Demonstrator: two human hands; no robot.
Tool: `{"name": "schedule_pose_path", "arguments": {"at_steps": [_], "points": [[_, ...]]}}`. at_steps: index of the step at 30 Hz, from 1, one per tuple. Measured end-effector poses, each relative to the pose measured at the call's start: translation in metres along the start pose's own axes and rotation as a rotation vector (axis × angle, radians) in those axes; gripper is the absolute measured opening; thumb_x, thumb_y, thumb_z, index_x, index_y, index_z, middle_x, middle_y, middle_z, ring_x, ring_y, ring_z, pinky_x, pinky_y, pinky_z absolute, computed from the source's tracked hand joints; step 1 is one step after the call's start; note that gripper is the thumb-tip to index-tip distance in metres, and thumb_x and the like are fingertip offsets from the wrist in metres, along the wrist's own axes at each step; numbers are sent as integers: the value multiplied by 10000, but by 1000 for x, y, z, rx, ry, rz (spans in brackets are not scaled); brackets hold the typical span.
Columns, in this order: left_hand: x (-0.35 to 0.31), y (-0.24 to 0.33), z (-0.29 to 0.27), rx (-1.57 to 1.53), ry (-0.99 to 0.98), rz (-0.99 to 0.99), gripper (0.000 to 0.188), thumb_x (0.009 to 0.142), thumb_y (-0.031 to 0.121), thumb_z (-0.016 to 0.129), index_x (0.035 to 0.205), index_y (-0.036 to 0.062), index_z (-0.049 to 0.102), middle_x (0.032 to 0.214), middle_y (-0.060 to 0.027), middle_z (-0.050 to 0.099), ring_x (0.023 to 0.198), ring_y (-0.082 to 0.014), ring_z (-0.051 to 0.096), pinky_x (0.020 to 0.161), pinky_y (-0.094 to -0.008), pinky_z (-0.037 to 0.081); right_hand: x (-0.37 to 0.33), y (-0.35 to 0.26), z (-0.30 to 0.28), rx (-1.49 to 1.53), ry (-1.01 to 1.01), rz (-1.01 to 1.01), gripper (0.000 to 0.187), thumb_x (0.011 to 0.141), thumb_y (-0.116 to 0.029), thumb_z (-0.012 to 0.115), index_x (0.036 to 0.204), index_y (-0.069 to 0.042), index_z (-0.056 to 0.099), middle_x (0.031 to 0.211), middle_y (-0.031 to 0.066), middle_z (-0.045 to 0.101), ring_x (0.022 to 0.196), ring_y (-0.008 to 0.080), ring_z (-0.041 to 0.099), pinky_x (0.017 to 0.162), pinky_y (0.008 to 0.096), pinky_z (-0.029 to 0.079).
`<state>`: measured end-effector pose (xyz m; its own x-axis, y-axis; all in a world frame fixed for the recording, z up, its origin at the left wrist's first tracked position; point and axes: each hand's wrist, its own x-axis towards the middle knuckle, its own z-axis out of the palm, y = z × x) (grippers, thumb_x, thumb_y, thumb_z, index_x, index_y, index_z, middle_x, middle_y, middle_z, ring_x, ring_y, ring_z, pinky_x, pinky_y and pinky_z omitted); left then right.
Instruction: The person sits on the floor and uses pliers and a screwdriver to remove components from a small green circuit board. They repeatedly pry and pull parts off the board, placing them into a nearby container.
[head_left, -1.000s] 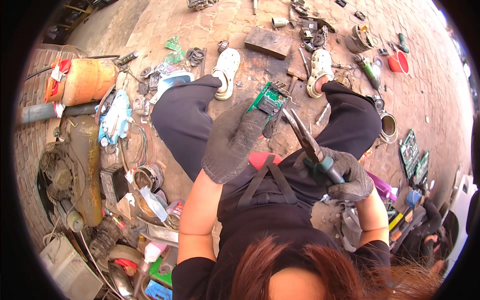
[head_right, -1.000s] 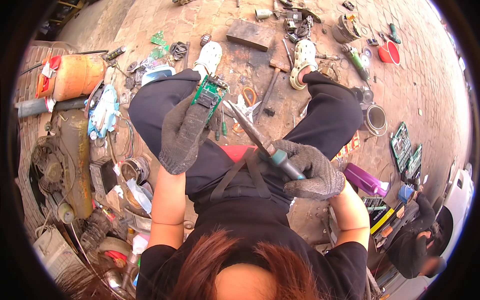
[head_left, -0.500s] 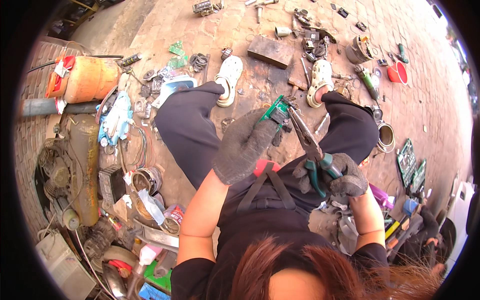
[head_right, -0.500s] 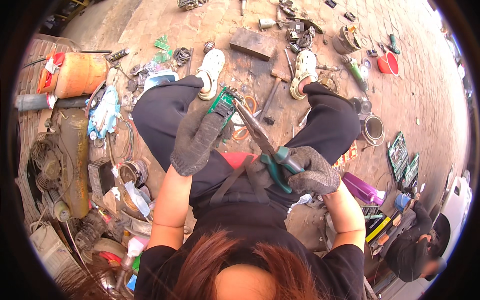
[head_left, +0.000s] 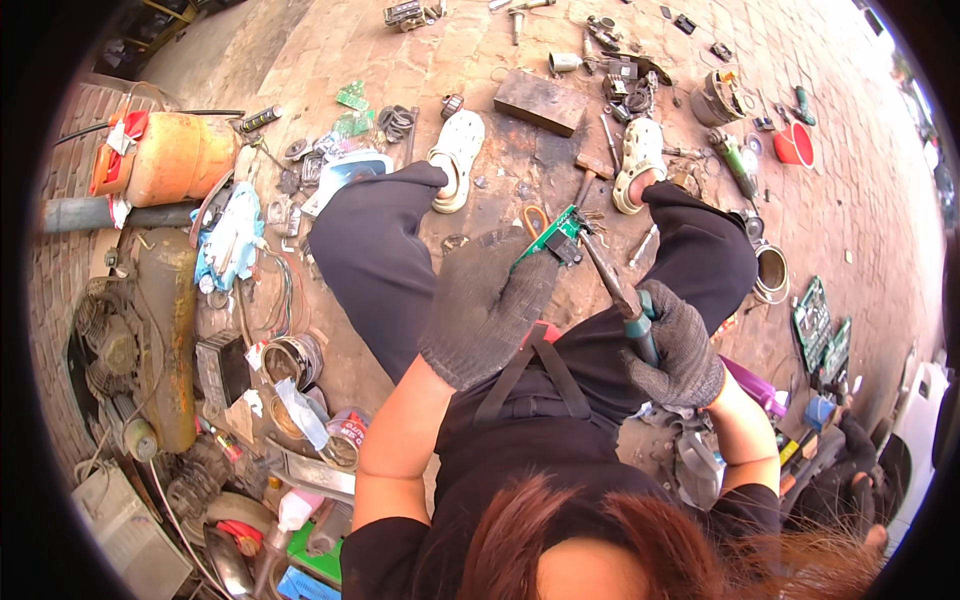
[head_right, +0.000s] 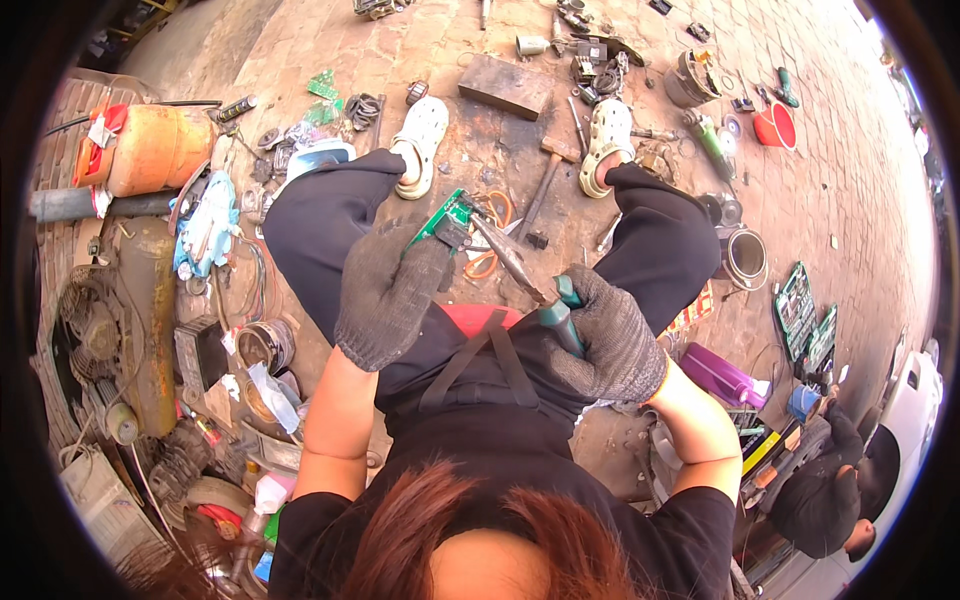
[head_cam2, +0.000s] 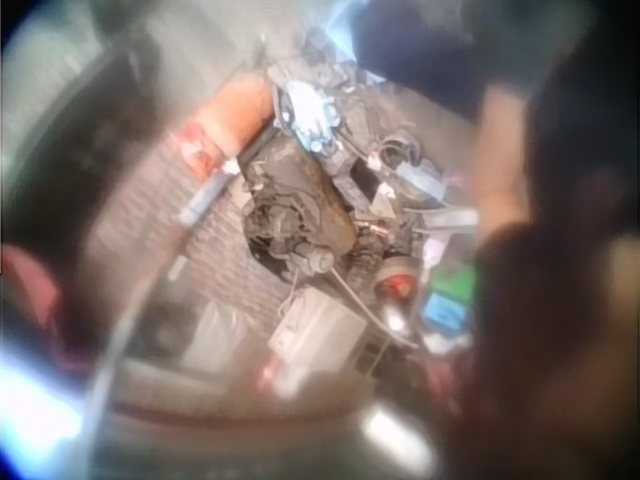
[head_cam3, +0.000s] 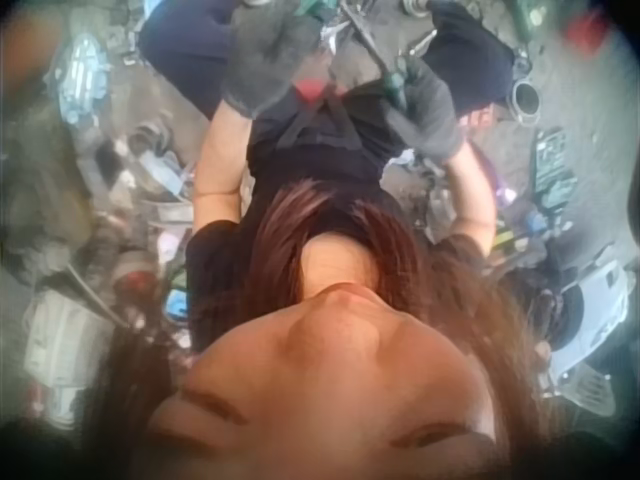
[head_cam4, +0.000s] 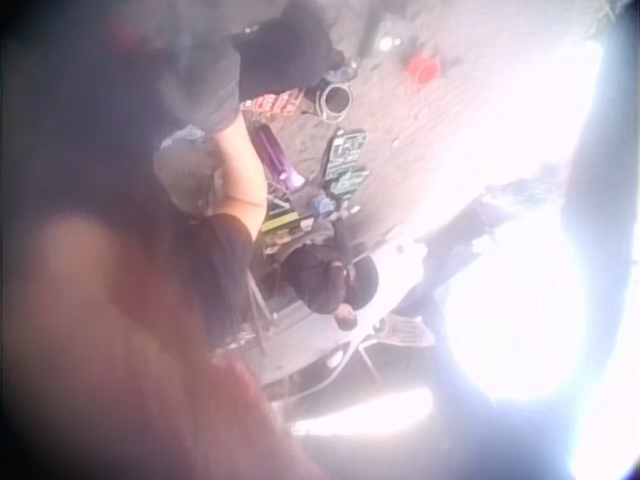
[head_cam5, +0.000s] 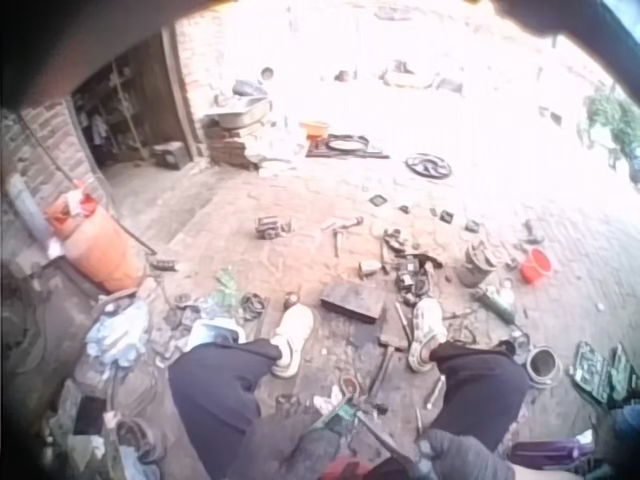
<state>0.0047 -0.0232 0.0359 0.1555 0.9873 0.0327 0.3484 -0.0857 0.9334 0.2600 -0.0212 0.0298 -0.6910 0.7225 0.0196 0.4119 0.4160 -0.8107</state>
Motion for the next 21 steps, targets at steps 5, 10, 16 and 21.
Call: {"name": "schedule_pose_path", "arguments": {"at_steps": [5, 10, 16, 21], "points": [[-12, 3, 12, -506, 0, -290, 301, 953, 257, 552, 855, -25, 592, 652, -32, 527, 555, -90, 492, 489, -279, 397, -5, 16, 11, -199, 98, -33, 202, 657, -200, 701, 799, -67, 646, 874, 167, 526, 630, 357, 557, 576, 399, 473], [-15, 1, 26, -732, 107, -309, 331, 961, 305, 553, 877, -11, 602, 664, 23, 525, 516, -47, 437, 436, -218, 323, 0, 17, 11, -212, 124, -69, 245, 597, -180, 718, 799, -55, 656, 926, 157, 553, 690, 341, 586, 619, 405, 494], [-3, 0, 18, -887, 225, -433, 371, 960, 337, 555, 967, -24, 637, 629, 28, 500, 481, -9, 352, 440, -197, 245, -5, 16, 9, -280, 124, -91, 300, 562, -174, 742, 823, -46, 668, 926, 144, 578, 748, 330, 607, 653, 399, 510], [-4, 1, 9, -1012, 70, -497, 386, 962, 338, 547, 991, -33, 646, 590, 40, 456, 458, -19, 332, 435, -202, 234, -7, 9, 6, -332, 76, -58, 321, 557, -176, 758, 830, -33, 668, 925, 140, 586, 757, 323, 613, 663, 393, 520]]}}
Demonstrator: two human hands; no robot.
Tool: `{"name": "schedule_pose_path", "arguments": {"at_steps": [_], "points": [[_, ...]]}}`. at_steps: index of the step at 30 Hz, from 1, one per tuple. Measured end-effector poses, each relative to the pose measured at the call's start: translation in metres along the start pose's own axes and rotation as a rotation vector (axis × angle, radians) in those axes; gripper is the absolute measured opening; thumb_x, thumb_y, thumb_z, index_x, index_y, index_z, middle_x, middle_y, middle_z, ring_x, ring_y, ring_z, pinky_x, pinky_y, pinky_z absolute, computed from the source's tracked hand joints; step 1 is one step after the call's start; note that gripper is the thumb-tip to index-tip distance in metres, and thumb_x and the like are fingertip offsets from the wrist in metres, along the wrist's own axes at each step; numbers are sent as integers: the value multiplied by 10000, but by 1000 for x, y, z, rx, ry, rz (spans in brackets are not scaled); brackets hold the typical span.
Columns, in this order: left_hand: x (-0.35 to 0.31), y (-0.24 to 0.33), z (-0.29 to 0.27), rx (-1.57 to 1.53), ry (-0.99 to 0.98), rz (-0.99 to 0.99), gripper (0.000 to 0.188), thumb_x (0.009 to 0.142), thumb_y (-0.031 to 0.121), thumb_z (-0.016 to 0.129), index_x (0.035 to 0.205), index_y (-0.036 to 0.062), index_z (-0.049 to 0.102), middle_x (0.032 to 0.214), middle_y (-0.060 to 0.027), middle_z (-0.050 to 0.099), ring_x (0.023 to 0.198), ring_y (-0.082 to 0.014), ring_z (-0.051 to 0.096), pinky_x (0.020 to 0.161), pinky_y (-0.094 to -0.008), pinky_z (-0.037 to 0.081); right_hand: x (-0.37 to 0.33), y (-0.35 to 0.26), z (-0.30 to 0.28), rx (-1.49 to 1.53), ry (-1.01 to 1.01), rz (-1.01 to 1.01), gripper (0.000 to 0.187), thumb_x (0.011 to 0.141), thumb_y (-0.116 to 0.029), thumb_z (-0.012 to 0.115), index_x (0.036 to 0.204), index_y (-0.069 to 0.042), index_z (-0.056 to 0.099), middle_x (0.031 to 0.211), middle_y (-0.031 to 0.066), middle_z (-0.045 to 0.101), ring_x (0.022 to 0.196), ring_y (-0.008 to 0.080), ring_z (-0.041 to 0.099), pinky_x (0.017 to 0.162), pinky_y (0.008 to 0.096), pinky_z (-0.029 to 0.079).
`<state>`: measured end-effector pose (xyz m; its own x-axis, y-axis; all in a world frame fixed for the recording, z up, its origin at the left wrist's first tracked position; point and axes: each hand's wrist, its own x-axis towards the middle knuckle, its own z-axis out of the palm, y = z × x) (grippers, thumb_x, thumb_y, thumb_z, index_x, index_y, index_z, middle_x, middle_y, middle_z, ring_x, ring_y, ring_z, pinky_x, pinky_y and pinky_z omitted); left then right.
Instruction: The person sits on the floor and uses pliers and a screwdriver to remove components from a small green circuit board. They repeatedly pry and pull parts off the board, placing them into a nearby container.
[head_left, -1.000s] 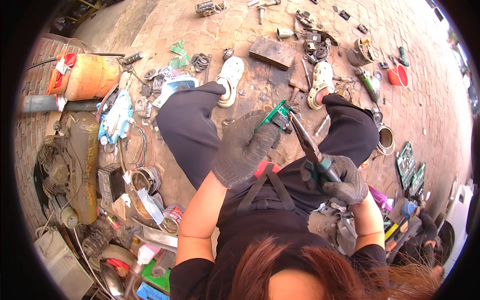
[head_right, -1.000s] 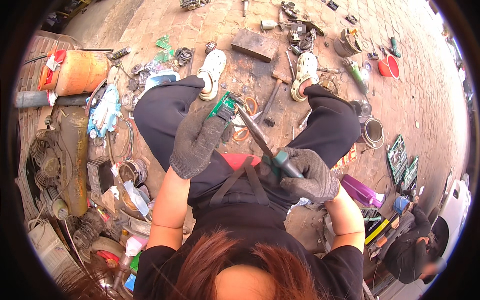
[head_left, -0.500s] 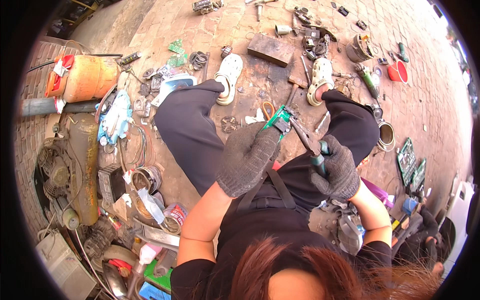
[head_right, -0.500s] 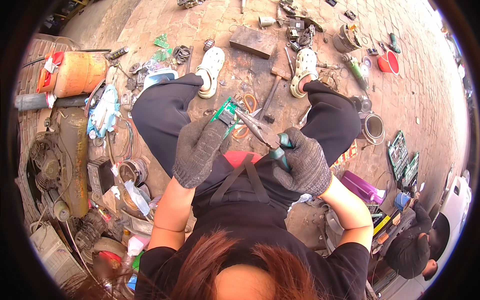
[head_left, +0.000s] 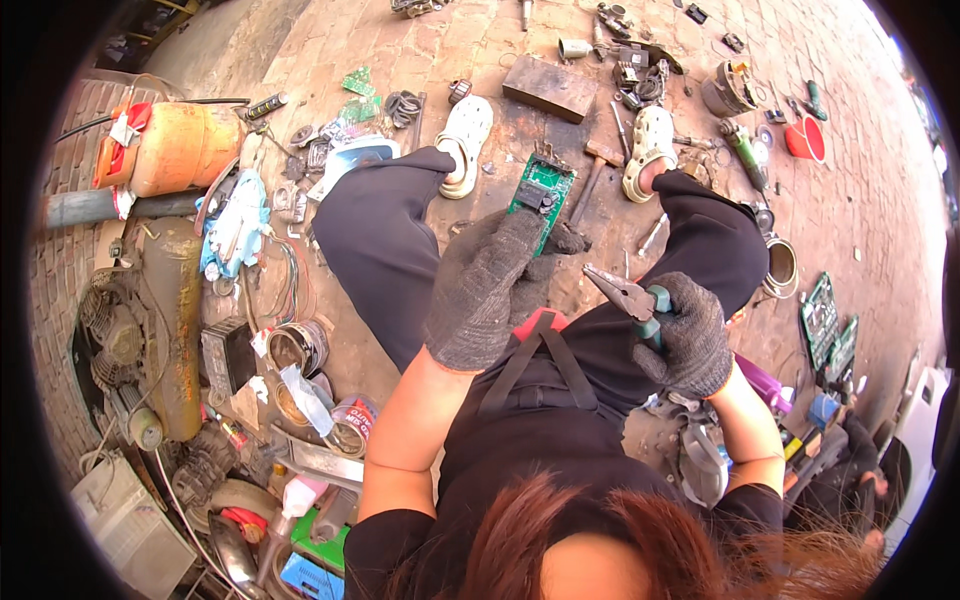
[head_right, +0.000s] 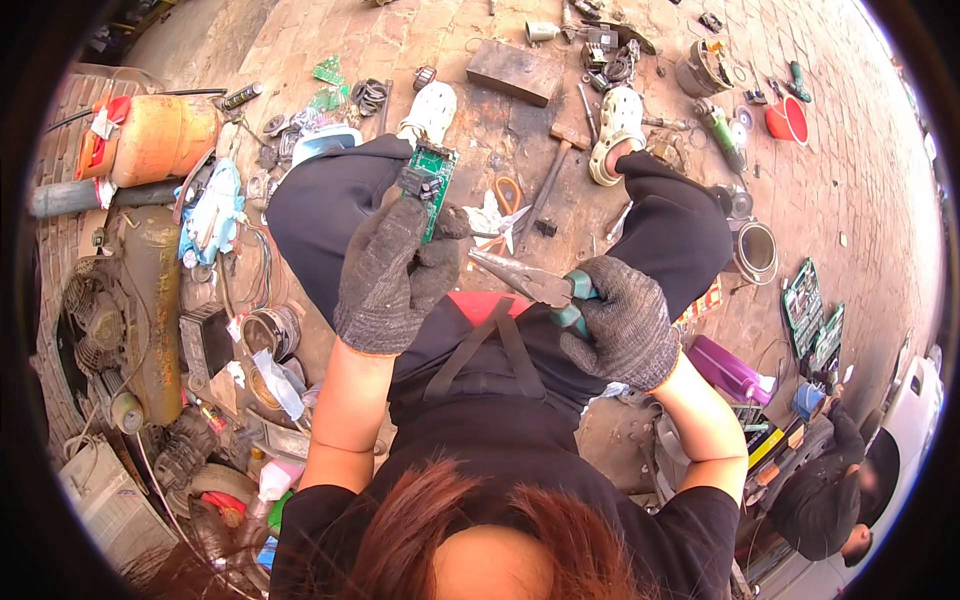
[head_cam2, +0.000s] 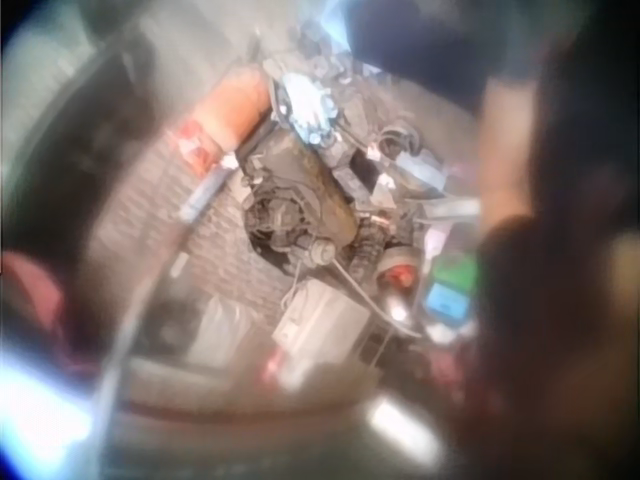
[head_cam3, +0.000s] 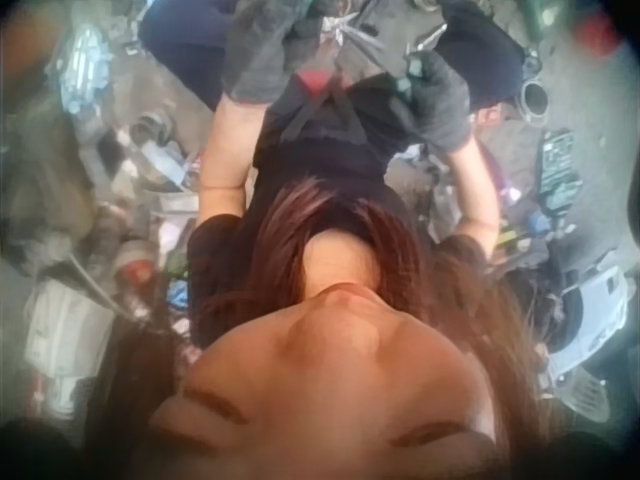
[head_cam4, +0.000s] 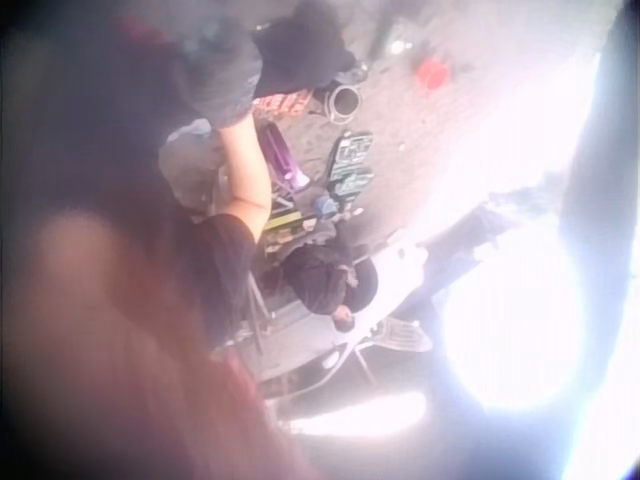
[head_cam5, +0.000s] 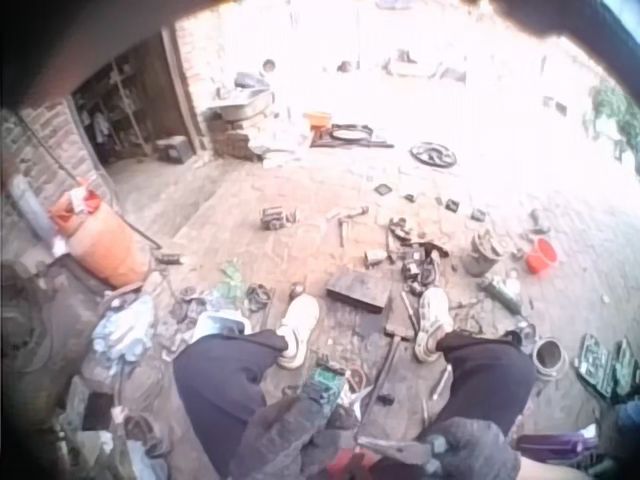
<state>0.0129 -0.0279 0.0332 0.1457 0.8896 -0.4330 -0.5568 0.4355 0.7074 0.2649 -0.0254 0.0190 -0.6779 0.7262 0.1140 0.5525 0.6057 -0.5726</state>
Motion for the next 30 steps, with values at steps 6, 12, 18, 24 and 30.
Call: {"name": "schedule_pose_path", "arguments": {"at_steps": [6, 12, 18, 24, 30], "points": [[-3, 5, 4, 124, -107, 27, 389, 963, 337, 544, 985, -37, 646, 604, 37, 465, 460, -24, 350, 427, -209, 249, 1, -4, -3, 80, -43, 18, 287, 580, -153, 749, 821, -22, 667, 925, 143, 580, 753, 315, 610, 659, 385, 520], [-3, 3, 2, 74, -40, 86, 359, 959, 331, 557, 940, -18, 637, 686, 4, 563, 490, -28, 393, 440, -196, 289, 2, -3, 1, 204, -87, 64, 253, 588, -145, 728, 799, -20, 663, 916, 160, 579, 750, 335, 602, 674, 392, 513], [-3, 11, 1, 179, 127, 188, 338, 931, 294, 578, 1040, -25, 593, 701, -5, 529, 460, -33, 337, 407, -190, 237, -3, -5, 2, 21, -15, -14, 282, 572, -163, 760, 804, -30, 673, 897, 133, 581, 751, 320, 601, 649, 391, 506], [-13, -3, 2, 10, 54, -46, 303, 916, 230, 596, 1090, -18, 604, 719, 4, 566, 495, -33, 401, 452, -181, 314, 0, -10, 3, -65, 43, 66, 295, 569, -155, 765, 812, -30, 653, 928, 127, 586, 776, 323, 599, 649, 416, 498], [-16, -4, 8, 43, 14, -76, 218, 905, 177, 625, 1049, 14, 641, 743, 26, 588, 602, -31, 491, 554, -192, 431, 0, -13, 8, -178, 89, 102, 312, 570, -168, 768, 821, -30, 643, 931, 123, 578, 769, 323, 575, 631, 424, 478]]}}
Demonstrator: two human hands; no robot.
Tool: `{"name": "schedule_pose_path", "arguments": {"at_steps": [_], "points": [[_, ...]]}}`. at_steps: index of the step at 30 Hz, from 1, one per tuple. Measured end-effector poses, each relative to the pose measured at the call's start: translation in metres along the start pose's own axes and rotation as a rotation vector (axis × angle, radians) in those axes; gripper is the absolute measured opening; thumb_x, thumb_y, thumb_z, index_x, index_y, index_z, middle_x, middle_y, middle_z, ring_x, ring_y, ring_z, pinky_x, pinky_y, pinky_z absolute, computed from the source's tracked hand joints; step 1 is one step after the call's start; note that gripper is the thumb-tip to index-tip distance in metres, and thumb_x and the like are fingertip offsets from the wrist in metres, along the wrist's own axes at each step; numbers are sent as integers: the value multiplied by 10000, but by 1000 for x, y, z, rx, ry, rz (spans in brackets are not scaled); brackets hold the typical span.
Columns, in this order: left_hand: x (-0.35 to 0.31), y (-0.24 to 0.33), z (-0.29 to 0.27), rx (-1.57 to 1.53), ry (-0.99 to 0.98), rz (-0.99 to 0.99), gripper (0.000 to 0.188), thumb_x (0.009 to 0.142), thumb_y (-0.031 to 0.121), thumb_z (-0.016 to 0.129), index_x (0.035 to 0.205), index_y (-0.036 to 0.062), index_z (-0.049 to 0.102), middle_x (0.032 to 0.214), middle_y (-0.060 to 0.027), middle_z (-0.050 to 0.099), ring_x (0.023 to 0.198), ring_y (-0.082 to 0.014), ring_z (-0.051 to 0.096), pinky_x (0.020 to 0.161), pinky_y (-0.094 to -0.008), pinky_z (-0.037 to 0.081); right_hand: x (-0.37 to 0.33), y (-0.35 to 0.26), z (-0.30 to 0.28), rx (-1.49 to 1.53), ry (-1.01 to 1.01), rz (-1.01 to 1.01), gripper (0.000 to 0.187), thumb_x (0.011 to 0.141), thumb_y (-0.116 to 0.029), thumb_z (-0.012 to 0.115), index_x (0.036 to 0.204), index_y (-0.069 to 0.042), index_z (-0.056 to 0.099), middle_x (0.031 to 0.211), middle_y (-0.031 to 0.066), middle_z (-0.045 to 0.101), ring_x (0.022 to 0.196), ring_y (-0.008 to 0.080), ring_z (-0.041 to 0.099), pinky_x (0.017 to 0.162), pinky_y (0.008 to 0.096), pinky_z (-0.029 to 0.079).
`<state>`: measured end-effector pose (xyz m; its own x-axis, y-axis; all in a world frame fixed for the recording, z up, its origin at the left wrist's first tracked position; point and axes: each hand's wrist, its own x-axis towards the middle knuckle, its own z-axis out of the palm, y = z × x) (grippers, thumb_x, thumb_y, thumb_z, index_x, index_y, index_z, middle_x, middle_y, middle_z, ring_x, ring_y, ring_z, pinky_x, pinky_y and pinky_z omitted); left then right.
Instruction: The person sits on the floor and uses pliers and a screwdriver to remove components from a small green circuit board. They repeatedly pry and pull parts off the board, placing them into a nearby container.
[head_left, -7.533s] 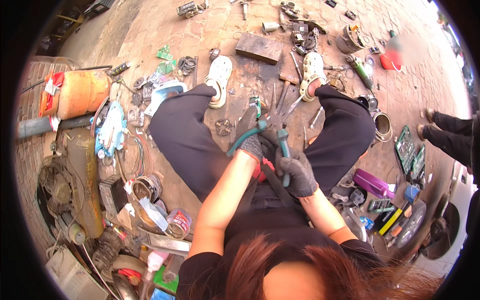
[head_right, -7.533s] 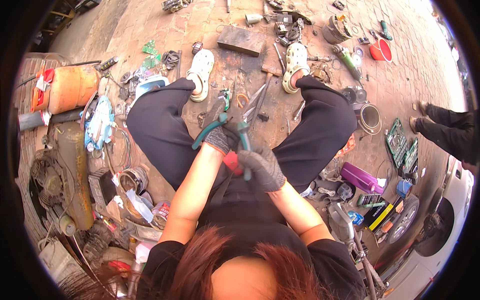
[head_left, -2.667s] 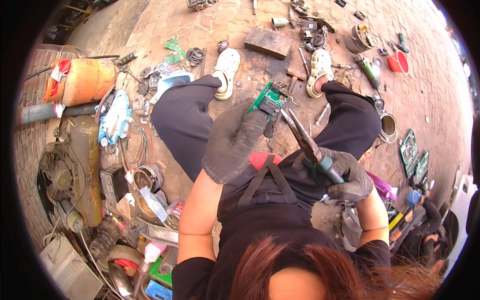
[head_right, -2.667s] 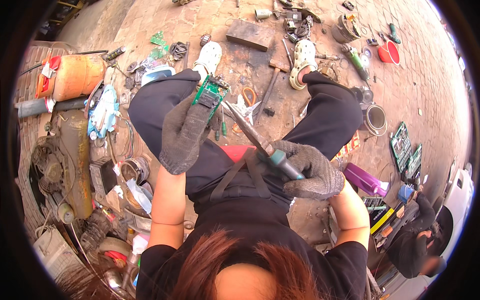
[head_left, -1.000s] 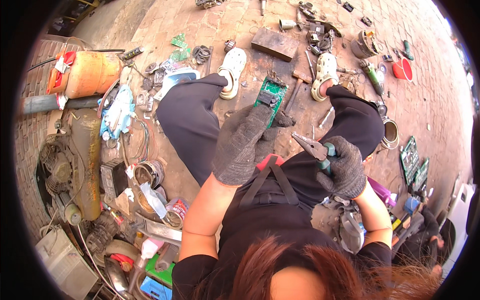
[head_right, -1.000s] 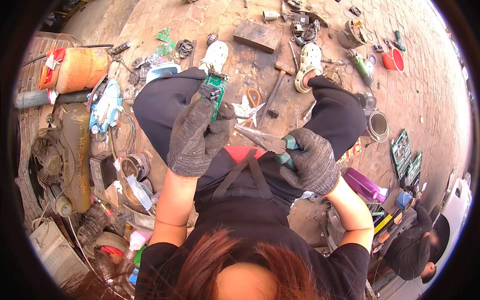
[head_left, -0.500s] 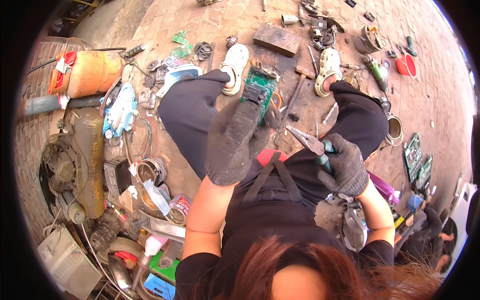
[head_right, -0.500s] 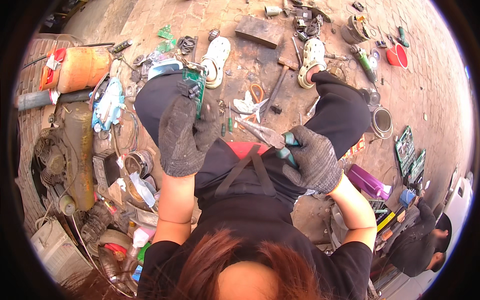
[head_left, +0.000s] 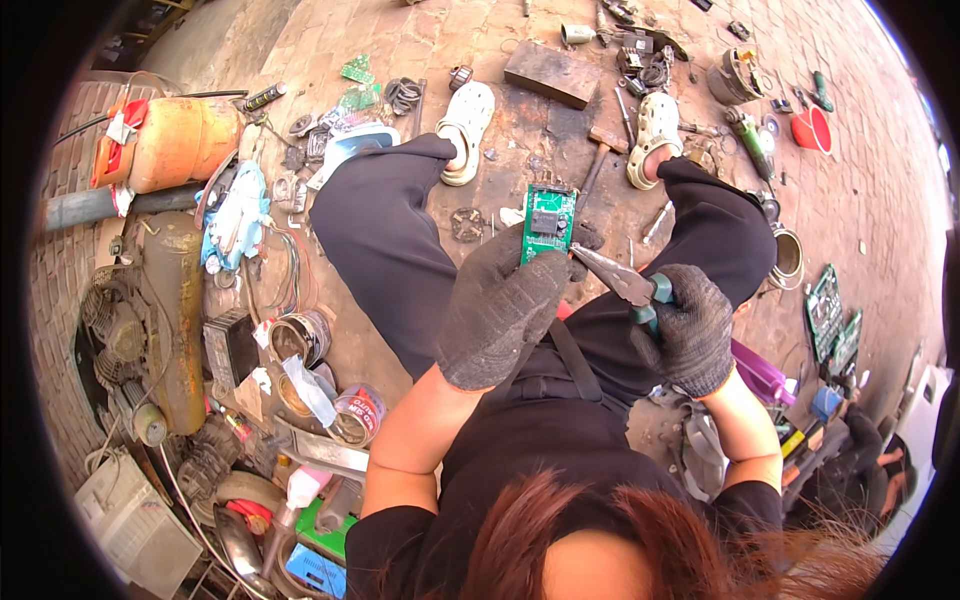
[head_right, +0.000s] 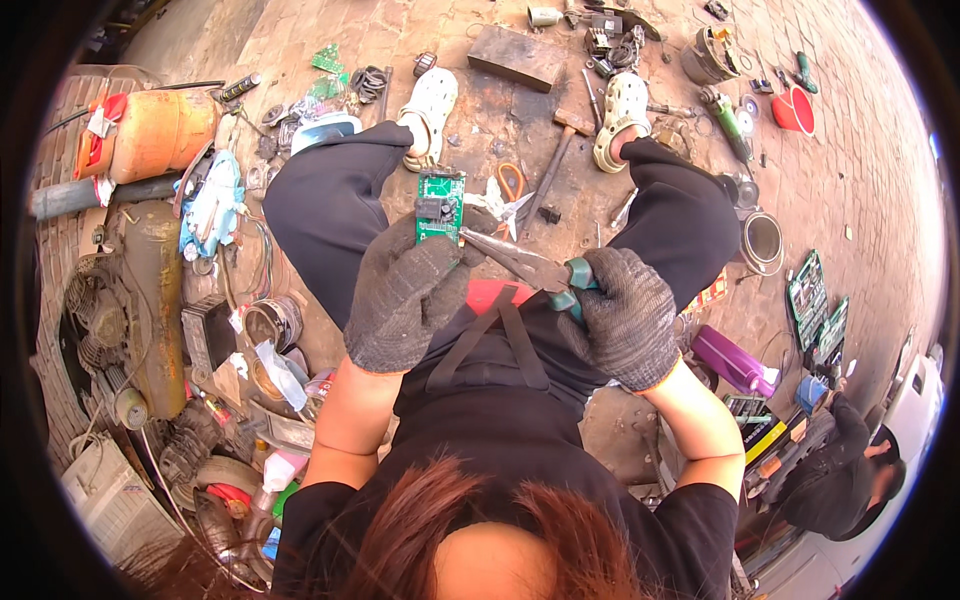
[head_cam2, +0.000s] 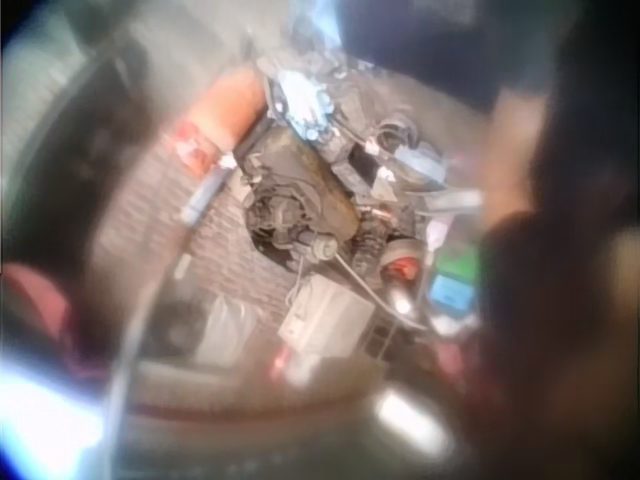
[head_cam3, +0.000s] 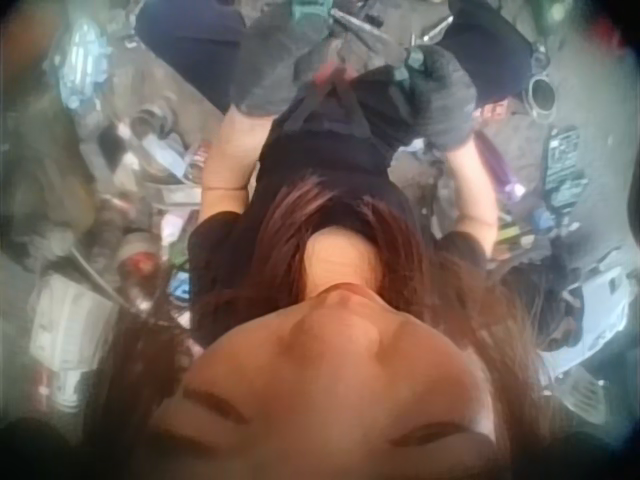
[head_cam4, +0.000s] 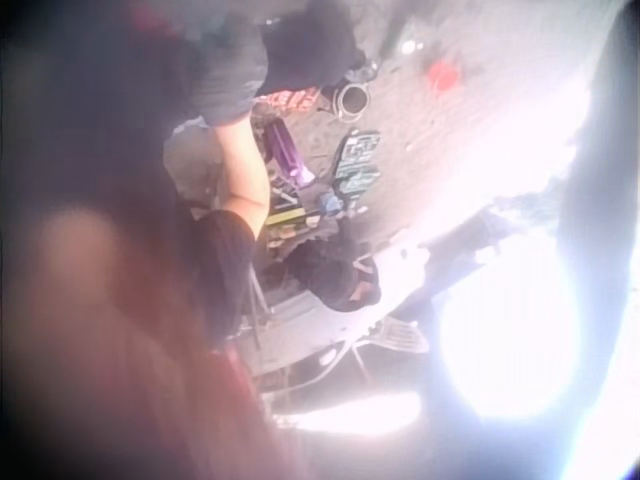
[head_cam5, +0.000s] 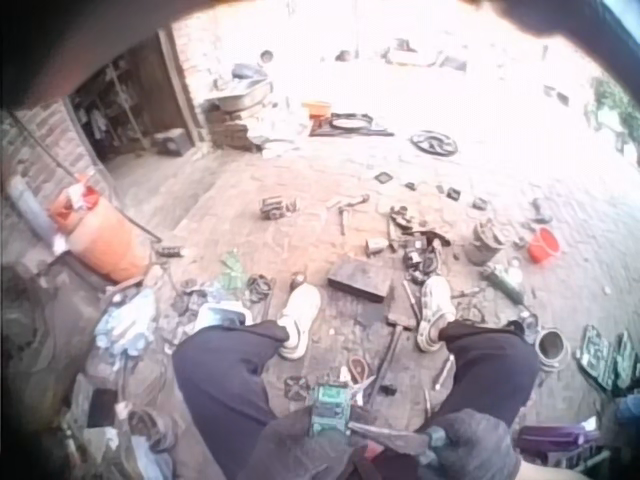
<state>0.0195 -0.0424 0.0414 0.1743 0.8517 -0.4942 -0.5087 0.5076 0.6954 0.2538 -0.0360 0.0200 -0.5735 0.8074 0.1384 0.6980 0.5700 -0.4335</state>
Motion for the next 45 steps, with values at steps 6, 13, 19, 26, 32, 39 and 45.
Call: {"name": "schedule_pose_path", "arguments": {"at_steps": [6, 13, 19, 26, 32, 39, 45], "points": [[-3, 1, 13, 224, 108, 80, 197, 881, 139, 670, 1036, 17, 671, 817, 1, 641, 685, -40, 557, 597, -201, 458, -3, 1, 4, 43, 32, 2, 310, 569, -177, 770, 811, -36, 636, 942, 129, 577, 778, 323, 566, 623, 421, 469], [-3, -11, 15, 298, 162, 441, 182, 842, 39, 689, 1017, -10, 672, 909, -41, 671, 779, -85, 618, 679, -235, 505, -6, 0, 10, 86, 69, 20, 329, 566, -141, 748, 868, -47, 658, 992, 151, 581, 835, 337, 589, 703, 400, 496], [5, -4, -6, 515, 278, 803, 222, 761, 6, 727, 980, 13, 691, 947, -65, 684, 818, -139, 638, 717, -267, 511, 2, -20, 9, 842, 27, 289, 166, 767, -140, 699, 900, -41, 709, 1098, 135, 583, 979, 270, 591, 851, 353, 474], [-8, -7, -8, 1197, 263, 1301, 362, 660, 134, 793, 1014, 108, 720, 1003, -51, 680, 839, -237, 655, 679, -348, 511, 38, -55, -4, 874, 180, 376, 225, 716, -122, 765, 934, -67, 746, 1018, 92, 660, 947, 213, 626, 862, 354, 473], [-16, -6, -12, 1316, 226, 1320, 399, 639, 128, 765, 1034, 110, 716, 1031, -60, 658, 764, -239, 629, 608, -359, 474, 45, -64, -7, 884, 260, 317, 186, 697, -130, 806, 863, -69, 750, 957, 82, 679, 921, 231, 628, 841, 346, 480], [-24, 4, -17, 1552, 117, 1319, 383, 716, 110, 673, 1097, 137, 703, 1106, -55, 609, 695, -235, 587, 576, -361, 450, 43, -59, -4, 865, 242, 265, 209, 685, -124, 819, 869, -65, 741, 978, 86, 662, 921, 208, 604, 837, 336, 474], [-32, 15, -12, 1645, 100, 1201, 311, 617, 139, 756, 926, 118, 734, 989, -54, 670, 810, -258, 632, 746, -394, 486, 48, -62, -7, 981, 274, 279, 218, 694, -122, 811, 876, -41, 723, 885, 59, 694, 847, 170, 620, 851, 326, 463]]}}
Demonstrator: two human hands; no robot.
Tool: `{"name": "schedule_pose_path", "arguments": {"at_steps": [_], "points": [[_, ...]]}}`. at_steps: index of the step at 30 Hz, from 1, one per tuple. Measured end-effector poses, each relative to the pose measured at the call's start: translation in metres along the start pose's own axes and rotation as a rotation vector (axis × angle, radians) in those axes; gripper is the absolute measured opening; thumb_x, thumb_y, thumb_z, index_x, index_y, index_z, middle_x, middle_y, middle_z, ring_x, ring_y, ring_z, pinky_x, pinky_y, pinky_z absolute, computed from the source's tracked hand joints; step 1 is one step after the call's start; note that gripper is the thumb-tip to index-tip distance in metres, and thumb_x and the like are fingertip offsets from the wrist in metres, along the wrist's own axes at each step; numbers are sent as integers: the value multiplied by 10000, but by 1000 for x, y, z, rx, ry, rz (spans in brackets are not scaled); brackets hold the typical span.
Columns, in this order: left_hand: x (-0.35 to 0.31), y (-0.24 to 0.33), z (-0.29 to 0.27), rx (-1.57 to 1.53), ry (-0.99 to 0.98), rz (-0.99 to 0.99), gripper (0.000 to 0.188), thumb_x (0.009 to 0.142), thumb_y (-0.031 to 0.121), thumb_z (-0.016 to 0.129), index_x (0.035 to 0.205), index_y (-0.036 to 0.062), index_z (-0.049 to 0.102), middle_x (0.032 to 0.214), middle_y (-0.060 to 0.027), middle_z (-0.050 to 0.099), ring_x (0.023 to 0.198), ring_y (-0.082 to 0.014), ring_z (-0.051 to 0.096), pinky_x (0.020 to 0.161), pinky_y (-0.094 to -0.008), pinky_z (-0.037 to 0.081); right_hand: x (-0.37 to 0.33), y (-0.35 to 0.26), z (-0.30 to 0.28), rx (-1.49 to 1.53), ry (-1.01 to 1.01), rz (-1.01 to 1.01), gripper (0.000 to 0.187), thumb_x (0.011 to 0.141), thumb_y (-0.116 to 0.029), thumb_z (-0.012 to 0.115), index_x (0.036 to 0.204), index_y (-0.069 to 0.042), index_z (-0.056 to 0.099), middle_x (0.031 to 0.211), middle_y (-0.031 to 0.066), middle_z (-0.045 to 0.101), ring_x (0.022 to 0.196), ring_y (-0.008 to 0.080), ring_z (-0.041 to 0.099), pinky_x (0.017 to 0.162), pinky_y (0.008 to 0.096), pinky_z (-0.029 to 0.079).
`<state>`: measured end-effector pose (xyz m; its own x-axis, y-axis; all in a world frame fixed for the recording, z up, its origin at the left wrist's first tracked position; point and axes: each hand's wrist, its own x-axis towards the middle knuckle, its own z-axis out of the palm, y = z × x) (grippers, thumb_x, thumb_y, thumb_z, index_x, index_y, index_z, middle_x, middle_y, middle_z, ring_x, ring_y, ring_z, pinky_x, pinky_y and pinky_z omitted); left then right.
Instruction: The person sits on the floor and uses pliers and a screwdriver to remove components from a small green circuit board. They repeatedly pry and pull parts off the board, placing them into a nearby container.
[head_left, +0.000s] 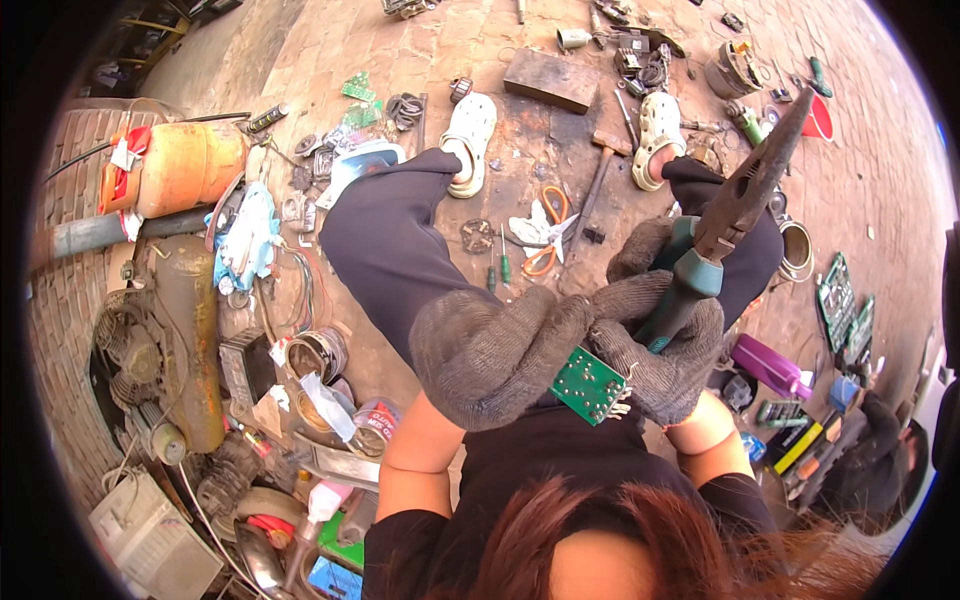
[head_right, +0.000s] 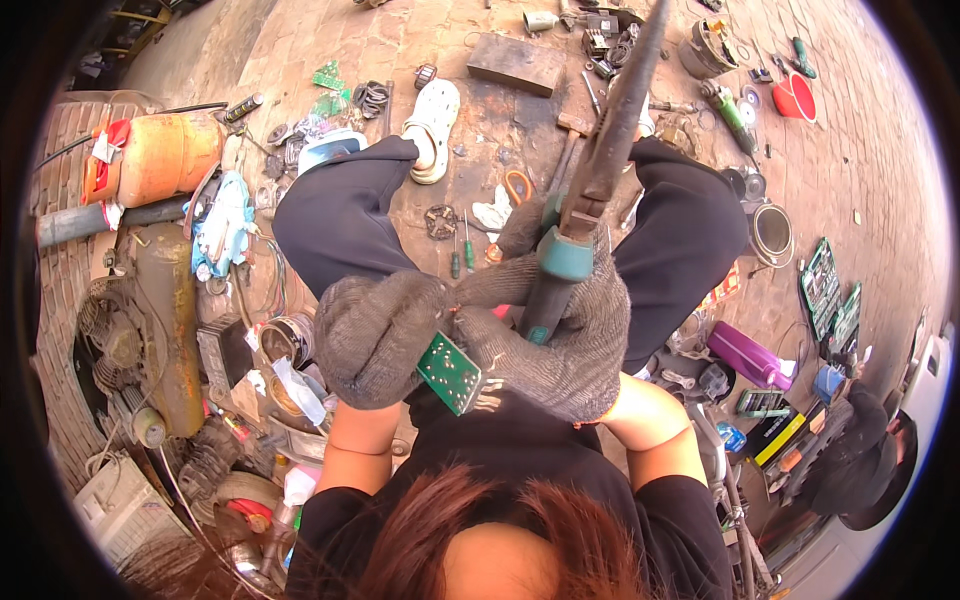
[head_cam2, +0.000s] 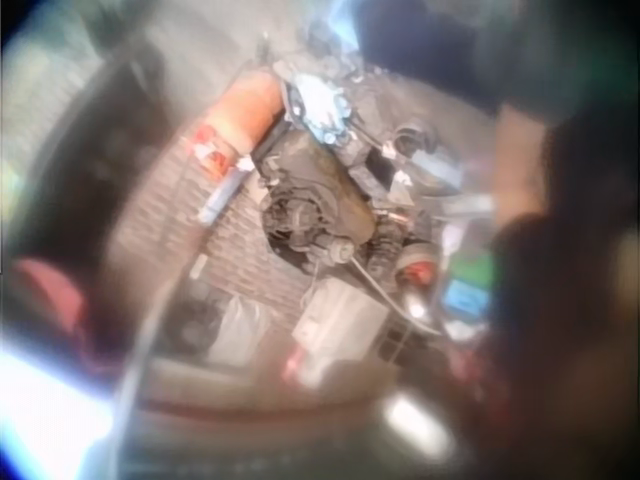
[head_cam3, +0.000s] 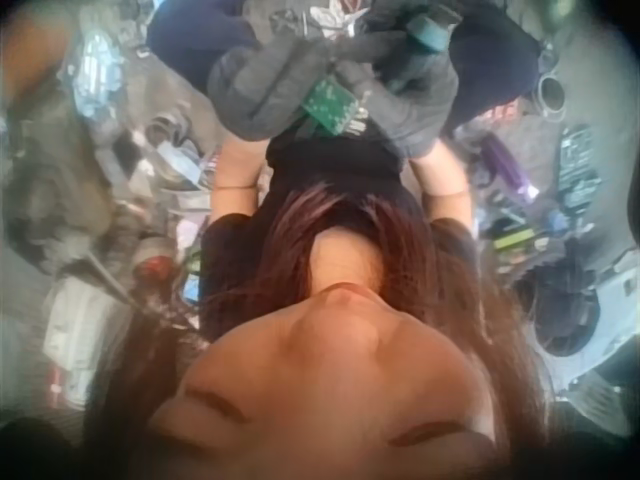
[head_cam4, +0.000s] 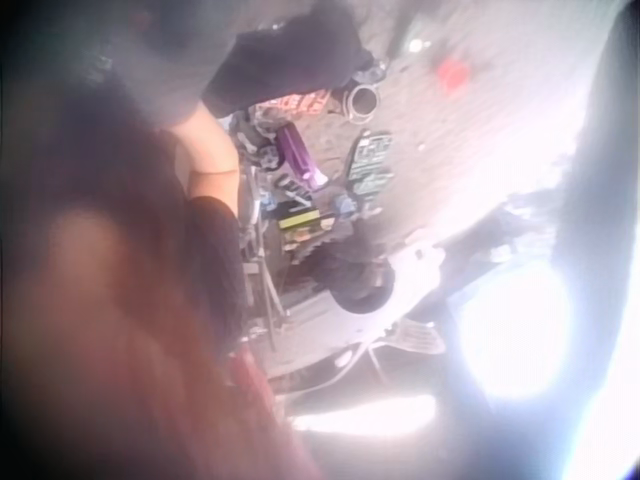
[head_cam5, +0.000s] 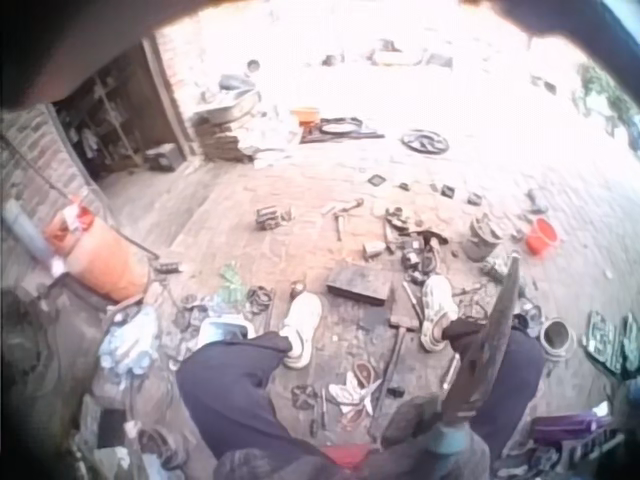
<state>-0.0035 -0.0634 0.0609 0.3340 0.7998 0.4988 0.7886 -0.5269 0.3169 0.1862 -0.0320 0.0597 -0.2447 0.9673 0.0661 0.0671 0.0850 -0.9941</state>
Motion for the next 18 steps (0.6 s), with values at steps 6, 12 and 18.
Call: {"name": "schedule_pose_path", "arguments": {"at_steps": [6, 12, 18], "points": [[1, -4, -4, 27, -20, 45, 332, 622, 137, 755, 953, 130, 735, 1013, -43, 666, 875, -239, 630, 779, -392, 480, 4, 10, 7, 111, 42, -9, 170, 698, -70, 777, 852, -37, 713, 812, 44, 697, 794, 143, 634, 832, 306, 473], [-6, -8, 7, -50, -7, -1, 374, 630, 171, 768, 1001, 151, 732, 1022, -35, 669, 920, -234, 624, 826, -406, 482, 7, 19, 16, 227, 144, 17, 143, 675, -98, 778, 784, -38, 709, 796, 39, 630, 815, 182, 551, 802, 326, 438], [-3, -9, 6, -32, -84, -2, 377, 636, 166, 768, 1011, 166, 735, 1034, -31, 667, 940, -229, 627, 857, -402, 483, 8, 20, 13, 314, 65, 84, 158, 696, -81, 757, 824, -16, 688, 872, 55, 604, 899, 175, 525, 811, 324, 429]]}}
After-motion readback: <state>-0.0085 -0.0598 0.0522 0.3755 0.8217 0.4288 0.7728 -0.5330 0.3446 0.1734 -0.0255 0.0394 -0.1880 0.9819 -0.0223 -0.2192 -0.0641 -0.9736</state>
